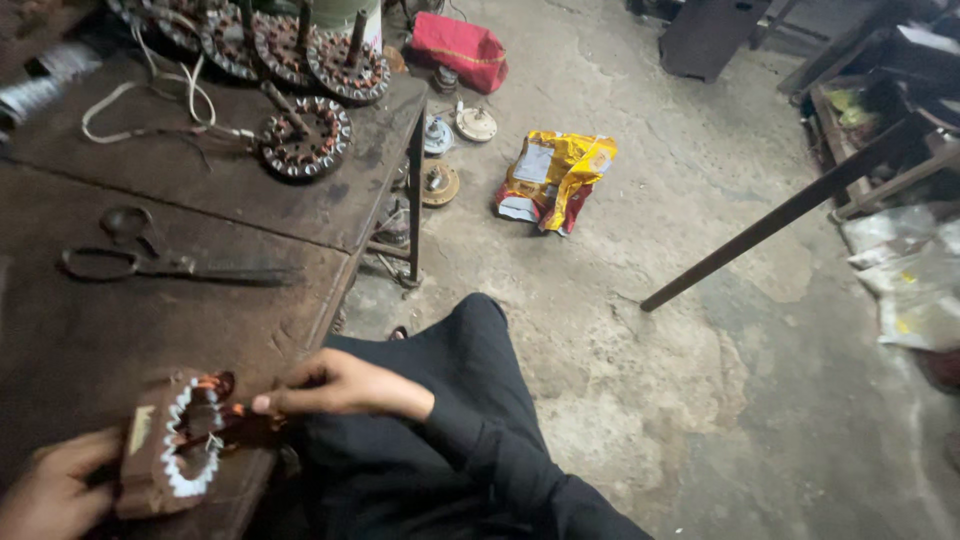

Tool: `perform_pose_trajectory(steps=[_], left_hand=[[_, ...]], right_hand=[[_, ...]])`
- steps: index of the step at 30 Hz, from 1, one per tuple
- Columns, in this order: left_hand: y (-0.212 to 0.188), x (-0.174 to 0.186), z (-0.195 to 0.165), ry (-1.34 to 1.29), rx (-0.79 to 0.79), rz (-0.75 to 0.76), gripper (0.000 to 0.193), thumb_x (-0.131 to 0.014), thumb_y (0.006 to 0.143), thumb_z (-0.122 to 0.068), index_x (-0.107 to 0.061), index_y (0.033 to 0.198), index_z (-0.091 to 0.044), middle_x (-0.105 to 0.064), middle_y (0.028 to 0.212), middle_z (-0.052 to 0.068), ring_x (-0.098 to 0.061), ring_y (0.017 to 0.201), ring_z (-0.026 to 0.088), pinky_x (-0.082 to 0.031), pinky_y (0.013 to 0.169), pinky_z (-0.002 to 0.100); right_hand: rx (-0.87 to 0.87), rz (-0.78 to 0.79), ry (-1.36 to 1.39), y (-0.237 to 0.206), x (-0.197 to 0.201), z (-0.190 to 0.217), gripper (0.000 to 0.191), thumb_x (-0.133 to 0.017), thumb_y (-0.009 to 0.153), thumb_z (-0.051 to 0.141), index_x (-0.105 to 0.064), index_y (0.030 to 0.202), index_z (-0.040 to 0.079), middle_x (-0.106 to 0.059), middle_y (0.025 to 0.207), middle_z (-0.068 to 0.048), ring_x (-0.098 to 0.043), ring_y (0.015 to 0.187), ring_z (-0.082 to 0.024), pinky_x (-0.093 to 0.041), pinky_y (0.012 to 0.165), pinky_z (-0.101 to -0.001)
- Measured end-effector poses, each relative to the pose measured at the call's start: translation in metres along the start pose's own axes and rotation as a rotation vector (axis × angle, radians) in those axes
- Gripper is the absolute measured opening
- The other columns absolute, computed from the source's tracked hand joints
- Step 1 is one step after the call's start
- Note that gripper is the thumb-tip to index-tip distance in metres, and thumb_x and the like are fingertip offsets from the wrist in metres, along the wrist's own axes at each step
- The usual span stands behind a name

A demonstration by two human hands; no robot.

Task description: The person sits at a workbench and winds copper wire by hand around a small laminated core, inserting white insulating spacers between layers. They repeatedly adjust the wire and spacers to keep the winding neat.

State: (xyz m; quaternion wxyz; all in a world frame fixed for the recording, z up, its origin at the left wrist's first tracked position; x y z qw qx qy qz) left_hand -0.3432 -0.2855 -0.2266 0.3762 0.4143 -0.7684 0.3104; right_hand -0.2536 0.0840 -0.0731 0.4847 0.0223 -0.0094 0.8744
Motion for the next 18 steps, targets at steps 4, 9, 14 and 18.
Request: perform_pose_trajectory(steps=[4, 9, 14, 18], left_hand=[[-0.012, 0.030, -0.078, -0.169, -0.109, -0.017, 0.034, -0.071, 0.064, 0.002, -0.074, 0.098, -0.001, -0.075, 0.091, 0.013, -0.074, 0.086, 0.025, -0.062, 0.075, 0.041], [-0.045, 0.056, -0.144, -0.270, 0.276, 0.066, 0.014, -0.061, 0.084, 0.001, -0.069, 0.095, 0.004, -0.069, 0.061, 0.019, -0.060, 0.037, 0.025, -0.045, 0.033, 0.040], [-0.039, 0.072, -0.185, -0.156, -0.258, -0.116, 0.023, -0.061, 0.064, 0.008, -0.065, 0.086, 0.008, -0.069, 0.092, 0.027, -0.072, 0.088, 0.039, -0.053, 0.075, 0.045], [-0.034, 0.069, -0.179, -0.113, -0.294, -0.115, 0.018, -0.068, 0.065, 0.005, -0.065, 0.083, 0.008, -0.069, 0.090, 0.027, -0.070, 0.087, 0.042, -0.053, 0.072, 0.045]], right_hand=[[0.249, 0.036, -0.359, -0.005, -0.002, 0.030, 0.031, -0.065, 0.105, 0.034, -0.073, 0.106, 0.004, -0.075, 0.092, -0.013, -0.068, 0.090, -0.019, -0.055, 0.081, -0.0344], [0.163, -0.044, -0.962, -0.004, -0.063, 0.045, 0.028, -0.065, 0.093, 0.022, -0.065, 0.118, 0.008, -0.068, 0.100, -0.018, -0.067, 0.087, -0.039, -0.052, 0.075, -0.0474], [0.376, -0.282, -1.143, -0.026, -0.074, 0.061, 0.042, -0.072, 0.074, 0.017, -0.067, 0.115, 0.011, -0.060, 0.113, -0.013, -0.055, 0.105, -0.036, -0.045, 0.083, -0.0475], [0.319, -0.358, -1.160, -0.056, -0.060, 0.054, 0.031, -0.077, 0.078, 0.023, -0.070, 0.105, 0.011, -0.055, 0.112, -0.017, -0.048, 0.105, -0.038, -0.038, 0.078, -0.0486]])
Point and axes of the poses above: each hand's wrist, its own y-axis towards the middle knuckle, its own x-axis out of the back of the hand, z = x × y, the point moved 4 cm from there along y, towards the middle knuckle
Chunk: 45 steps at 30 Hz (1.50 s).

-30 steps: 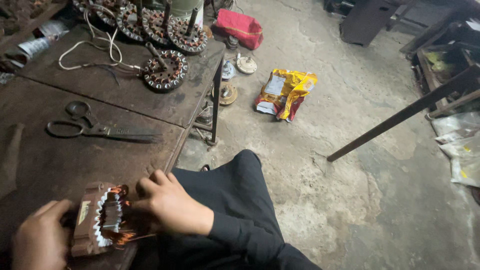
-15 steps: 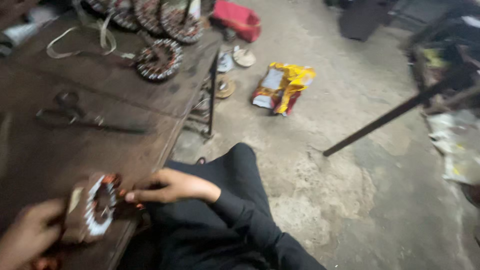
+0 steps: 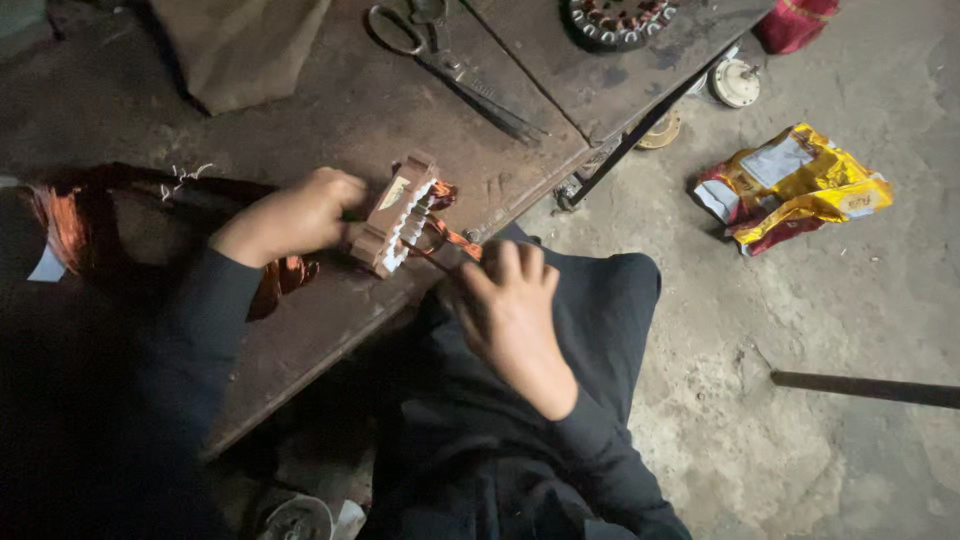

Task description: The person sits at a workbench and winds copper wire by hand around a small laminated core, inserting white insulating spacers between layers. They repeatedly adjust the wire and spacers to keep the winding neat.

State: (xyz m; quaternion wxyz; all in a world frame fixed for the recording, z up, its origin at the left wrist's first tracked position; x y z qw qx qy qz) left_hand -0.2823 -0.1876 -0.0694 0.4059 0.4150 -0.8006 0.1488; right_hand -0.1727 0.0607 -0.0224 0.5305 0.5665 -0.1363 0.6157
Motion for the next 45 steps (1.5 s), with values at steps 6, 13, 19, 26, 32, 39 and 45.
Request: perform_pose_trajectory(steps=[6, 13, 19, 26, 32, 39, 45], left_hand=[[-0.006, -0.009, 0.010, 0.161, 0.020, -0.014, 0.014, -0.065, 0.064, 0.010, -0.064, 0.077, 0.007, -0.068, 0.089, 0.026, -0.065, 0.093, 0.045, -0.053, 0.081, 0.049], [-0.013, -0.008, 0.000, 0.123, 0.087, -0.031, 0.015, -0.065, 0.066, 0.010, -0.063, 0.080, 0.006, -0.066, 0.091, 0.022, -0.062, 0.095, 0.042, -0.051, 0.085, 0.049], [-0.014, -0.002, -0.017, 0.090, 0.017, -0.022, 0.018, -0.064, 0.065, 0.009, -0.063, 0.083, 0.006, -0.066, 0.098, 0.019, -0.061, 0.104, 0.039, -0.048, 0.093, 0.047], [-0.019, 0.011, -0.056, 0.255, -0.111, -0.037, 0.019, -0.065, 0.069, 0.008, -0.069, 0.087, 0.003, -0.065, 0.121, 0.017, -0.059, 0.119, 0.031, -0.041, 0.098, 0.042], [-0.018, 0.022, -0.074, 0.233, 0.052, 0.022, 0.009, -0.070, 0.082, 0.000, -0.067, 0.074, 0.002, -0.065, 0.119, 0.011, -0.056, 0.118, 0.026, -0.041, 0.099, 0.041], [-0.016, 0.019, -0.076, 0.264, 0.040, 0.060, 0.010, -0.065, 0.075, 0.008, -0.069, 0.081, 0.001, -0.065, 0.123, 0.012, -0.055, 0.122, 0.027, -0.041, 0.112, 0.042], [-0.016, 0.020, -0.073, 0.387, 0.132, 0.084, 0.003, -0.074, 0.073, 0.001, -0.070, 0.073, 0.001, -0.062, 0.133, 0.015, -0.055, 0.122, 0.028, -0.041, 0.106, 0.046]], right_hand=[[-0.078, 0.219, 0.199, -0.017, -0.003, -0.030, 0.016, -0.077, 0.092, 0.029, -0.075, 0.100, 0.016, -0.057, 0.114, -0.012, -0.051, 0.105, -0.032, -0.040, 0.080, -0.0452], [0.125, 0.056, 0.213, 0.001, 0.008, -0.007, 0.031, -0.078, 0.087, 0.026, -0.073, 0.111, 0.006, -0.059, 0.108, -0.014, -0.054, 0.101, -0.035, -0.043, 0.083, -0.0444], [-0.292, 0.016, 0.818, 0.015, -0.057, -0.006, 0.018, -0.076, 0.092, 0.008, -0.071, 0.109, 0.004, -0.070, 0.090, -0.007, -0.066, 0.078, -0.014, -0.052, 0.071, -0.0262], [-0.422, -0.120, 0.876, -0.003, -0.080, -0.001, 0.019, -0.079, 0.088, 0.007, -0.063, 0.097, 0.001, -0.064, 0.086, -0.005, -0.060, 0.077, -0.009, -0.051, 0.072, -0.0241], [-0.309, -0.176, 0.838, -0.001, -0.072, 0.008, 0.021, -0.077, 0.087, 0.004, -0.066, 0.104, 0.001, -0.067, 0.096, -0.010, -0.066, 0.086, -0.020, -0.053, 0.081, -0.0293], [-0.243, -0.085, 0.824, 0.002, -0.066, 0.001, 0.024, -0.075, 0.082, 0.003, -0.068, 0.104, 0.001, -0.067, 0.091, -0.010, -0.068, 0.086, -0.022, -0.054, 0.083, -0.0310], [-0.331, -0.123, 0.816, 0.005, -0.072, 0.000, 0.022, -0.076, 0.081, 0.004, -0.067, 0.100, 0.002, -0.067, 0.088, -0.009, -0.067, 0.078, -0.016, -0.054, 0.075, -0.0282]])
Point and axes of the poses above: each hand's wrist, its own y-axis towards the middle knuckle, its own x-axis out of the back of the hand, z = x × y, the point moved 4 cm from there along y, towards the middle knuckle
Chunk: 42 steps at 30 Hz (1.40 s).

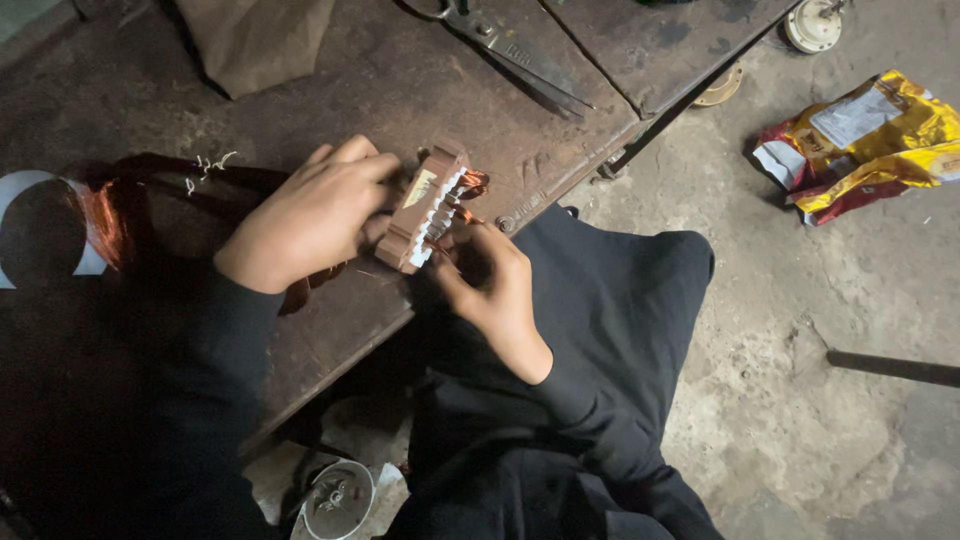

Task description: The person sits at a workbench and winds copper wire by hand around a small laminated core, inserting white insulating spacers between layers. They repeatedly adjust the wire and spacers to keep the winding neat.

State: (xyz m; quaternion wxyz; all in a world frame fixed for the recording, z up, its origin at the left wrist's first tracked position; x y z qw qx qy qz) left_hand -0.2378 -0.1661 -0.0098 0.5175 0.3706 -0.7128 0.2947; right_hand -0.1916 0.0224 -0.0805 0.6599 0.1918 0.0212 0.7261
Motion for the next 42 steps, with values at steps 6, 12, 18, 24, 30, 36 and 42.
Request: perform_pose_trajectory(steps=[6, 12, 18, 24, 30, 36, 42], left_hand=[[0.000, 0.005, -0.001, -0.169, 0.118, 0.126, 0.011, -0.069, 0.076, 0.008, -0.068, 0.087, 0.008, -0.064, 0.116, 0.016, -0.067, 0.104, 0.032, -0.054, 0.090, 0.043], [0.002, 0.002, -0.001, -0.177, 0.216, 0.196, 0.010, -0.066, 0.078, 0.009, -0.068, 0.087, 0.006, -0.063, 0.108, 0.014, -0.071, 0.095, 0.031, -0.055, 0.083, 0.042], [0.003, 0.001, 0.002, -0.261, 0.169, 0.121, 0.013, -0.069, 0.085, 0.004, -0.068, 0.098, 0.006, -0.064, 0.113, 0.014, -0.069, 0.102, 0.033, -0.055, 0.082, 0.042], [0.002, -0.004, 0.010, -0.331, 0.179, 0.112, 0.023, -0.071, 0.082, -0.001, -0.070, 0.105, 0.002, -0.067, 0.117, 0.011, -0.070, 0.103, 0.030, -0.055, 0.083, 0.040], [0.006, -0.006, 0.015, -0.400, 0.026, 0.028, 0.019, -0.075, 0.086, -0.009, -0.073, 0.101, 0.002, -0.069, 0.109, 0.012, -0.071, 0.099, 0.030, -0.057, 0.082, 0.039], [0.005, -0.017, 0.023, -0.309, 0.185, 0.120, 0.021, -0.076, 0.084, -0.012, -0.074, 0.102, -0.001, -0.071, 0.103, 0.011, -0.072, 0.094, 0.029, -0.056, 0.079, 0.040], [0.013, -0.018, 0.035, -0.436, 0.105, -0.035, 0.023, -0.077, 0.084, -0.008, -0.074, 0.106, -0.001, -0.075, 0.103, 0.012, -0.072, 0.088, 0.028, -0.056, 0.078, 0.037]], right_hand=[[0.195, 0.077, -0.082, 0.001, 0.008, 0.012, 0.023, -0.075, 0.083, 0.003, -0.067, 0.104, 0.001, -0.067, 0.095, -0.013, -0.067, 0.088, -0.024, -0.054, 0.084, -0.0320], [0.034, 0.061, -0.032, 0.007, 0.006, 0.001, 0.015, -0.079, 0.086, 0.009, -0.070, 0.097, 0.002, -0.070, 0.088, -0.013, -0.070, 0.075, -0.023, -0.055, 0.073, -0.0305], [0.076, 0.094, -0.068, 0.000, 0.008, -0.001, 0.016, -0.079, 0.086, 0.009, -0.070, 0.097, 0.002, -0.071, 0.087, -0.013, -0.069, 0.077, -0.022, -0.055, 0.077, -0.0296], [0.153, 0.028, -0.016, 0.000, 0.010, 0.008, 0.018, -0.075, 0.094, 0.007, -0.067, 0.110, 0.004, -0.074, 0.101, -0.015, -0.074, 0.090, -0.030, -0.057, 0.082, -0.0333], [0.143, 0.195, -0.354, -0.019, 0.021, 0.010, 0.033, -0.076, 0.079, 0.005, -0.069, 0.111, 0.007, -0.070, 0.090, -0.014, -0.070, 0.084, -0.035, -0.055, 0.072, -0.0386], [0.361, 0.216, -0.464, -0.036, 0.020, 0.007, 0.057, -0.077, 0.068, 0.002, -0.067, 0.124, 0.001, -0.059, 0.081, -0.014, -0.061, 0.073, -0.034, -0.050, 0.067, -0.0442], [0.226, 0.194, -0.254, -0.033, 0.041, 0.010, 0.022, -0.084, 0.087, 0.003, -0.071, 0.105, 0.006, -0.067, 0.088, -0.010, -0.067, 0.077, -0.027, -0.052, 0.069, -0.0342]])
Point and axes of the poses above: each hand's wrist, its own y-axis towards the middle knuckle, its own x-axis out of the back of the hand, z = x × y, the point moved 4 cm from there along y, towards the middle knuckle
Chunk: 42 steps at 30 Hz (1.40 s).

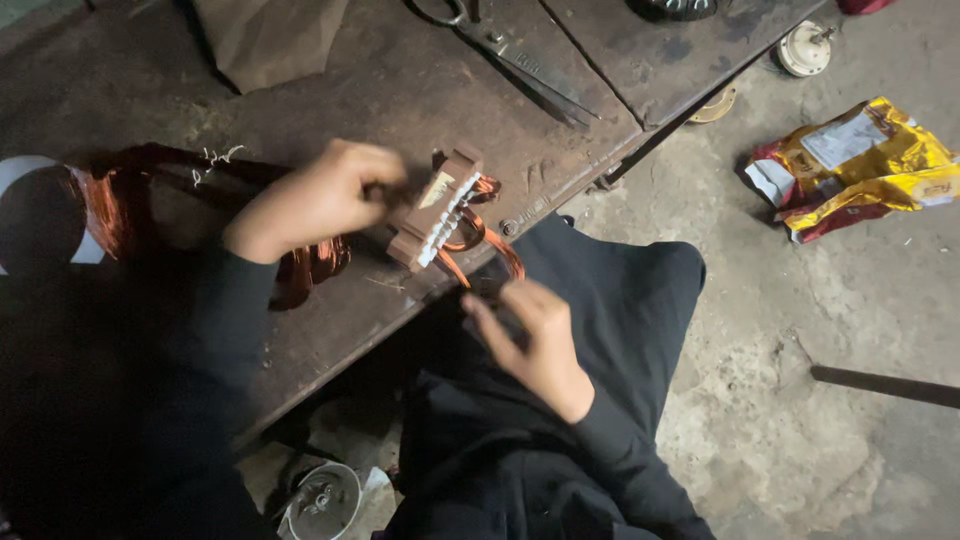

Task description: The person sits at a workbench and winds copper wire by hand around a small laminated core, inserting white insulating spacers between layers. They repeatedly adjust the wire and spacers to keep the winding neat.

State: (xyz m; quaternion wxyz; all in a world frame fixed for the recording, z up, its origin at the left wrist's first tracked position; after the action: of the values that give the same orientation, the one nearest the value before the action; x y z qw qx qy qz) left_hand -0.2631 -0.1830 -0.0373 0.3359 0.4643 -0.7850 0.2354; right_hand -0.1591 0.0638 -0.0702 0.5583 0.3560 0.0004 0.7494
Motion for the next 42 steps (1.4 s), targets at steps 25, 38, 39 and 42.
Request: perform_pose_trajectory(steps=[25, 38, 39, 42], left_hand=[[-0.010, -0.014, -0.043, 0.004, -0.163, -0.315, 0.019, -0.073, 0.082, -0.007, -0.065, 0.097, 0.002, -0.070, 0.096, 0.024, -0.069, 0.096, 0.042, -0.054, 0.077, 0.045], [-0.003, -0.022, -0.015, -0.168, -0.004, -0.209, 0.034, -0.056, 0.078, 0.008, -0.067, 0.110, 0.003, -0.074, 0.103, 0.020, -0.077, 0.098, 0.030, -0.057, 0.076, 0.040], [-0.002, -0.022, -0.014, -0.159, -0.051, -0.207, 0.036, -0.059, 0.076, 0.008, -0.067, 0.111, 0.003, -0.073, 0.104, 0.021, -0.075, 0.099, 0.033, -0.057, 0.077, 0.041], [-0.002, -0.023, -0.013, -0.081, -0.204, -0.232, 0.039, -0.061, 0.073, 0.009, -0.065, 0.112, 0.005, -0.070, 0.106, 0.025, -0.070, 0.104, 0.041, -0.055, 0.083, 0.045]], right_hand=[[-0.042, -0.316, -0.028, 0.035, -0.009, 0.002, 0.016, -0.076, 0.092, 0.005, -0.069, 0.106, 0.004, -0.066, 0.094, -0.016, -0.069, 0.075, -0.030, -0.053, 0.066, -0.0320], [0.386, 0.224, -0.184, -0.030, 0.019, -0.012, 0.078, -0.071, 0.064, 0.008, -0.051, 0.139, -0.008, -0.057, 0.100, -0.017, -0.059, 0.092, -0.037, -0.052, 0.086, -0.0431], [0.403, 0.203, -0.153, -0.029, 0.021, -0.008, 0.082, -0.069, 0.060, 0.009, -0.050, 0.138, -0.007, -0.058, 0.103, -0.019, -0.059, 0.094, -0.039, -0.052, 0.086, -0.0438], [0.199, 0.226, -0.178, -0.022, 0.011, 0.002, 0.081, -0.077, 0.063, 0.012, -0.051, 0.138, -0.005, -0.057, 0.095, -0.017, -0.059, 0.089, -0.038, -0.051, 0.080, -0.0442]])
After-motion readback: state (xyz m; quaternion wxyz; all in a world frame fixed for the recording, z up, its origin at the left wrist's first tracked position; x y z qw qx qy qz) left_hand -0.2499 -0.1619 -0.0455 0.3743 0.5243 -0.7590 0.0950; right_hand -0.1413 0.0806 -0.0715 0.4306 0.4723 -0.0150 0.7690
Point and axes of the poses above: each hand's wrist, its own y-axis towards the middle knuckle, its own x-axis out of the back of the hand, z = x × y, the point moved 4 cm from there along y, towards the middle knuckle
